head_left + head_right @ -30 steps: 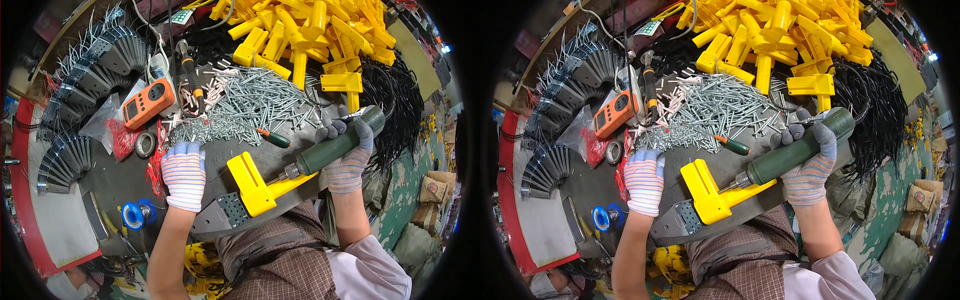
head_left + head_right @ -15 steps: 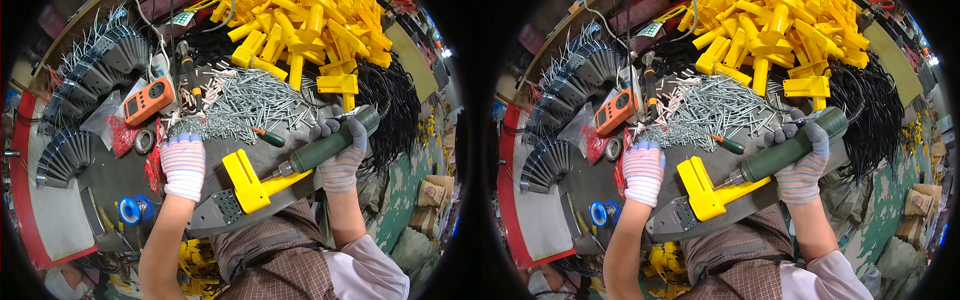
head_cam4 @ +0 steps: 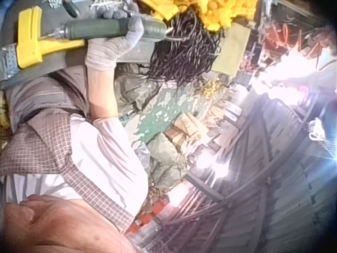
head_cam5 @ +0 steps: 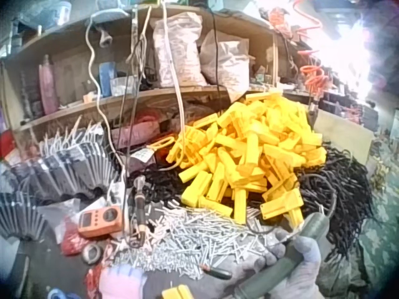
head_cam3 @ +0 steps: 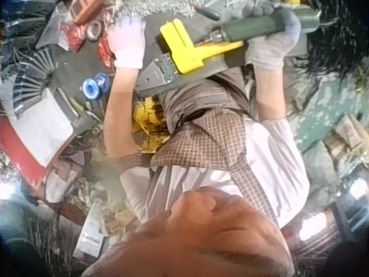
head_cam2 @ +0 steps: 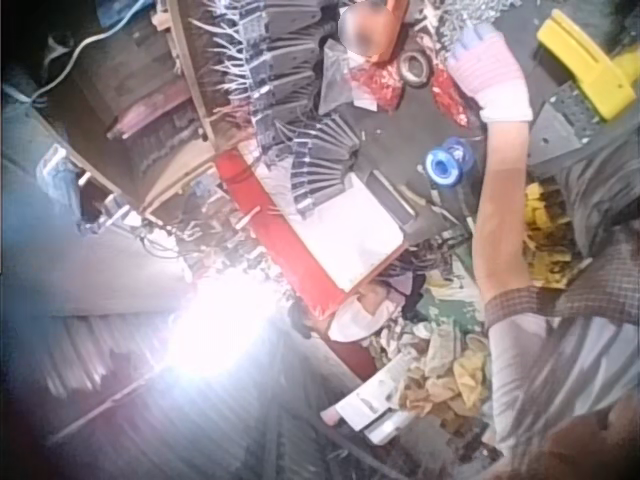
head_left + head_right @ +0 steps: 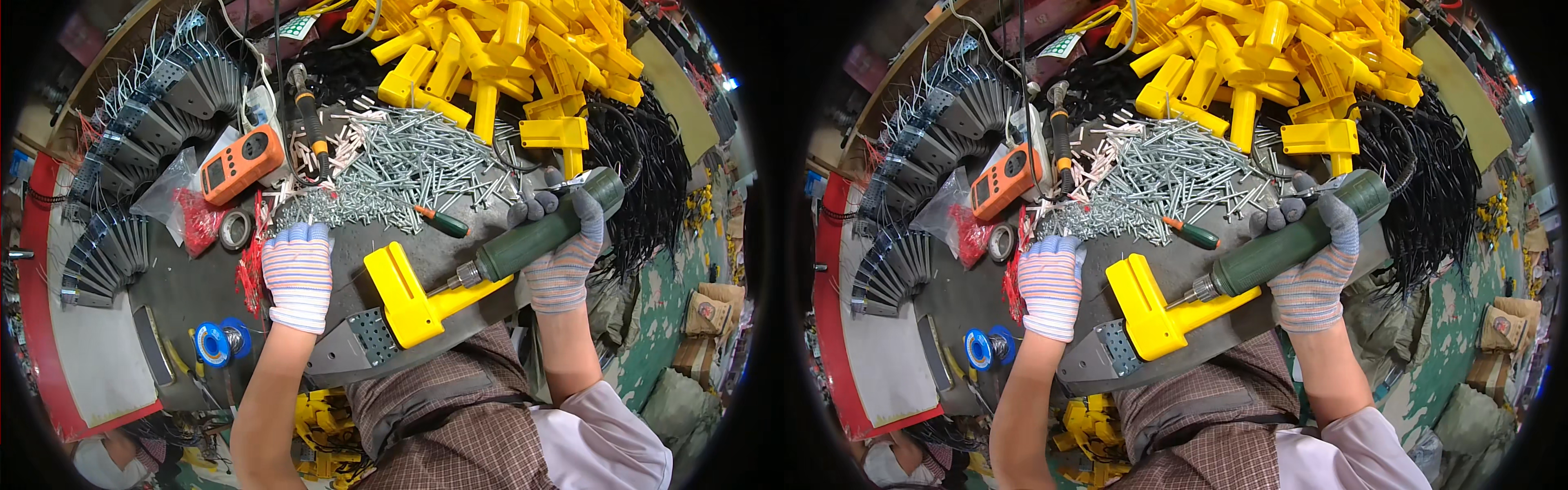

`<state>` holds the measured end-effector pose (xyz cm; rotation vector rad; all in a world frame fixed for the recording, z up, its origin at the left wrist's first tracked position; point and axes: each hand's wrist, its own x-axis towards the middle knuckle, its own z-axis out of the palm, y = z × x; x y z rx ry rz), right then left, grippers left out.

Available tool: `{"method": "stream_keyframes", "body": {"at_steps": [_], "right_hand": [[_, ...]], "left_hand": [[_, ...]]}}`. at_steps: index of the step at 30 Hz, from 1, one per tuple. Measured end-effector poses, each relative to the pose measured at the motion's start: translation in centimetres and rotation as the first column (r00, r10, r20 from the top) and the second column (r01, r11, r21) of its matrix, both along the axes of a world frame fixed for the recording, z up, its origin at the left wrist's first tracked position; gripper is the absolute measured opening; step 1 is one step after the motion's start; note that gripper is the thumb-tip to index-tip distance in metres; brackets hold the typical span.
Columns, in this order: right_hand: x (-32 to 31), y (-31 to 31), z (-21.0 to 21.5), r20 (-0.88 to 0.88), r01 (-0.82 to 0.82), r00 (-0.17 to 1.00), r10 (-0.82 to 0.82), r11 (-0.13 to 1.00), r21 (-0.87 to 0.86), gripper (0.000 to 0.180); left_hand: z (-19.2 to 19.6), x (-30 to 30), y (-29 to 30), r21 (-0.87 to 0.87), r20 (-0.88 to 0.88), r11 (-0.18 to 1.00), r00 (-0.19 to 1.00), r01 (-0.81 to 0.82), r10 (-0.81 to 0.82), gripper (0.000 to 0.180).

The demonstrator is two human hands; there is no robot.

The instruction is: The person assembles and wires components within yellow plastic housings using a power drill and a soldering iron.

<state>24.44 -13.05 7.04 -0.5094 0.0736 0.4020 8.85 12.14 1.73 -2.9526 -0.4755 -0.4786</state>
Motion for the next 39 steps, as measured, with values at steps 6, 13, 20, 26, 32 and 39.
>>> {"method": "stream_keyframes", "body": {"at_steps": [6, 13, 20, 26, 32, 39], "right_hand": [[0.1, 0.0, -0.1, -0.008, -0.015, 1.0, 0.015, 1.0, 0.008, 0.038], [-0.2, 0.2, 0.3, 0.0, -0.014, 1.0, 0.014, 1.0, -0.014, 0.038], [-0.2, 0.1, 0.2, -0.004, 0.002, 1.0, -0.002, 1.0, -0.016, 0.04], [0.1, -0.1, 0.0, -0.011, 0.002, 1.0, -0.002, 1.0, -0.019, 0.039], [0.0, -0.1, 0.0, -0.001, -0.011, 1.0, 0.011, 1.0, -0.022, 0.039], [-0.2, 0.0, 0.0, 0.01, -0.025, 1.0, 0.025, 1.0, -0.006, 0.04]], "left_hand": [[0.8, 1.8, -0.1, -0.039, -0.189, 0.986, 0.97, -0.164, 0.154, 0.021], [1.5, 3.4, -0.4, 0.199, -0.387, 0.979, 0.915, -0.037, 0.113, 0.016], [1.0, -0.6, -0.3, -0.113, -0.098, 0.993, 0.994, 0.044, -0.056, 0.018], [0.3, -0.5, -0.6, -0.209, 0.108, 0.978, 0.994, 0.025, -0.002, 0.022], [-0.7, 0.2, -0.2, -0.129, 0.081, 0.991, 0.996, -0.027, 0.038, 0.018], [0.7, 1.5, -0.3, -0.037, -0.044, 0.994, 0.994, -0.106, 0.104, 0.014]]}}
